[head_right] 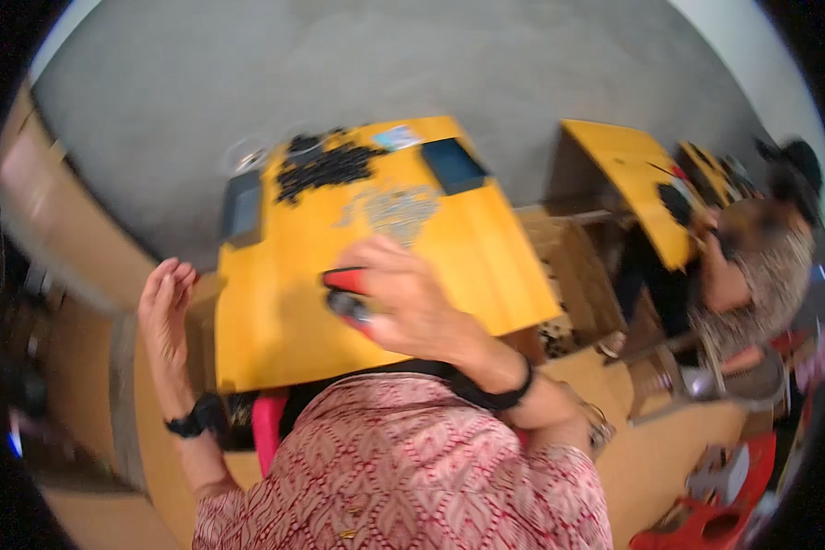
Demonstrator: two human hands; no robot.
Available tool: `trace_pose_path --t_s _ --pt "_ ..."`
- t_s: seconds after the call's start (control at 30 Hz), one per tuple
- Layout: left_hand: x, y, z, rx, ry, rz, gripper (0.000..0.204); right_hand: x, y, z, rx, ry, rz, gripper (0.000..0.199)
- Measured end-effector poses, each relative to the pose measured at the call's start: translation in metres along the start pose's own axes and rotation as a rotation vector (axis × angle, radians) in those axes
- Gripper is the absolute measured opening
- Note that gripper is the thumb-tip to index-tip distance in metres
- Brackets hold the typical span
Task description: The person assembles small metal pins and metal springs into black plastic housing components by hand.
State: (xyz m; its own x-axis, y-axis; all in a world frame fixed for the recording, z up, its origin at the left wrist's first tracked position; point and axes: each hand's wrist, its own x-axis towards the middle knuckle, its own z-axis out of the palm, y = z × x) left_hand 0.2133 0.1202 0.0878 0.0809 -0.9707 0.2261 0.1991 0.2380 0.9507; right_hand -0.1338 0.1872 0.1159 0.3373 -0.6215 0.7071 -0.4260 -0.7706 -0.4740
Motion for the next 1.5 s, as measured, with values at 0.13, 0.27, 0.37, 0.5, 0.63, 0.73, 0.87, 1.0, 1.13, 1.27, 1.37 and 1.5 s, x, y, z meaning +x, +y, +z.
trace_pose_path --t_s 0.13,0.27,0.37,0.5,0.63,0.73,0.87,1.0,1.13,1.27,1.37,1.5 --pt "-0.001 0.005 0.073 -0.186 -0.386 0.014 0.04 0.005 0.022 0.031 -0.001 0.12 -0.107 0.026" --pt "-0.011 0.006 0.147 -0.166 -0.589 0.022 0.066 0.007 0.022 0.037 0.14 0.116 -0.084 0.026" --pt "-0.016 -0.002 0.182 -0.121 -0.574 0.129 0.07 -0.002 0.038 0.045 0.199 0.061 -0.068 0.03" --pt "-0.024 -0.019 0.189 -0.098 -0.649 0.063 0.062 -0.006 0.04 0.048 0.317 0.045 0.106 0.031" --pt "-0.026 -0.026 0.191 -0.122 -0.541 0.056 0.056 -0.002 0.044 0.044 0.353 -0.051 0.021 0.027" --pt "-0.025 -0.019 0.209 -0.158 -0.432 0.099 0.049 -0.006 0.059 0.033 0.301 0.08 0.085 0.025" --pt "-0.027 -0.014 0.207 -0.174 -0.284 0.115 0.047 -0.003 0.05 0.015 0.083 0.217 -0.057 0.032" --pt "-0.03 -0.028 0.203 -0.232 -0.367 0.006 0.047 -0.001 0.051 0.014 -0.091 0.251 0.005 0.036" --pt "-0.035 -0.033 0.2 -0.325 -0.489 -0.186 0.046 -0.005 0.05 0.026 -0.299 0.193 -0.024 0.039" --pt "-0.031 -0.05 0.189 -0.331 -0.489 -0.266 0.038 -0.017 0.059 0.044 -0.32 0.125 0.001 0.041" --pt "-0.031 -0.061 0.19 -0.382 -0.475 -0.286 0.033 -0.022 0.065 0.044 -0.428 0.049 -0.011 0.043" --pt "-0.018 -0.083 0.195 -0.382 -0.455 -0.344 0.03 -0.026 0.083 0.042 -0.473 -0.03 0.017 0.048"
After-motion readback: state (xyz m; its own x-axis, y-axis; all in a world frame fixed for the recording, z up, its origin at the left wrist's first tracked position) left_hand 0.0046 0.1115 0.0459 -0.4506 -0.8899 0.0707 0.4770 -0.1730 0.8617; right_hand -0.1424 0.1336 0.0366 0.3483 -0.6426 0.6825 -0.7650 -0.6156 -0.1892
